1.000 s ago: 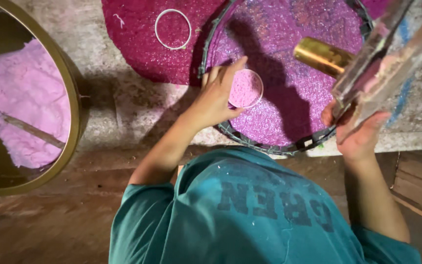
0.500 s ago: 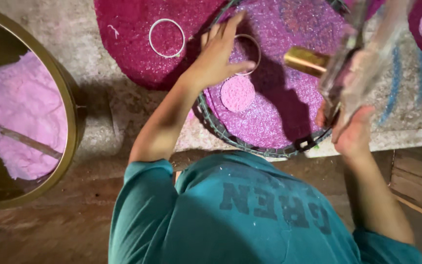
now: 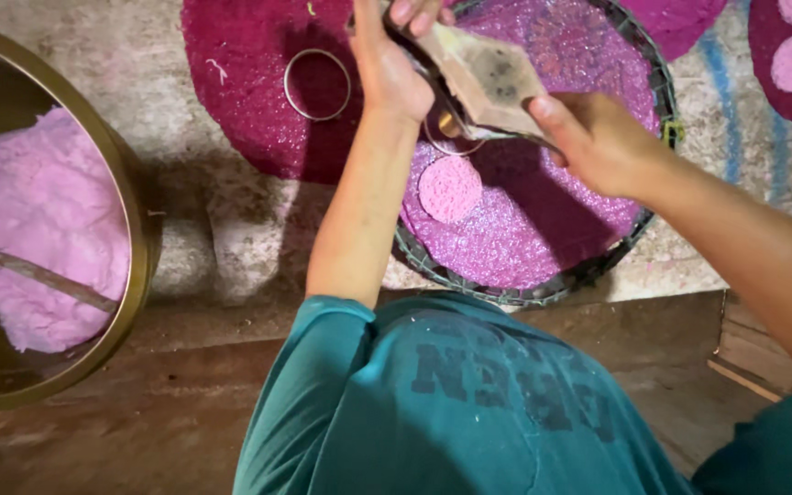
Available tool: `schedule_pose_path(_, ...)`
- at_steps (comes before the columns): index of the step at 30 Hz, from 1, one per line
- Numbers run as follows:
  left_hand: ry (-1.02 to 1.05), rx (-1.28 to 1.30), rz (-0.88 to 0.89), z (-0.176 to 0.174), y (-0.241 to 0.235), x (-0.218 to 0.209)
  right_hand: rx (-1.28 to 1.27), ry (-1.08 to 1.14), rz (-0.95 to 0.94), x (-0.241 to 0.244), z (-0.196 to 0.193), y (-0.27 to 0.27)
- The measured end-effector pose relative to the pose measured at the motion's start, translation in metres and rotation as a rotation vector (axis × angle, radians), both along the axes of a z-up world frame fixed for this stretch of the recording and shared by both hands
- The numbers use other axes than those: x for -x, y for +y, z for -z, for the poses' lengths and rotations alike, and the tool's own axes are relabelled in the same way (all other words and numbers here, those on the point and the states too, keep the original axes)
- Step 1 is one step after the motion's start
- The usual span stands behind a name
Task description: The person scoops pink dough from a large bowl using a wooden paddle and presses it into a circular metal mold on a tray. They repeatedly form round dough pieces and arrange them on the tray.
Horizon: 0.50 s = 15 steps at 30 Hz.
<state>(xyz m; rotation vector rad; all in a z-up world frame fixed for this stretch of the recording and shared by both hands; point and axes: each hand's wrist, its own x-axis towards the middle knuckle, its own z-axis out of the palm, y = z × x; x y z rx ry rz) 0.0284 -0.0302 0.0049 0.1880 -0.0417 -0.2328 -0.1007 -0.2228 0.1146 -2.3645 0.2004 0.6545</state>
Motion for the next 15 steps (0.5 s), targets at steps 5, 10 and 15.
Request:
schedule_pose_path(5, 0.158, -0.024, 0.021, 0.011, 0.005, 0.005, 0.012, 0.115, -0.026, -0.003, 0.001, 0.01)
schedule_pose_path(10, 0.16, 0.044, -0.028, 0.028, -0.027, 0.008, 0.263, 0.047, -0.12, -0.001, -0.001, -0.012)
schedule_pose_path(15, 0.142, 0.034, -0.143, 0.038, -0.044, -0.018, 0.328, -0.21, -0.124, -0.006, 0.003, -0.01)
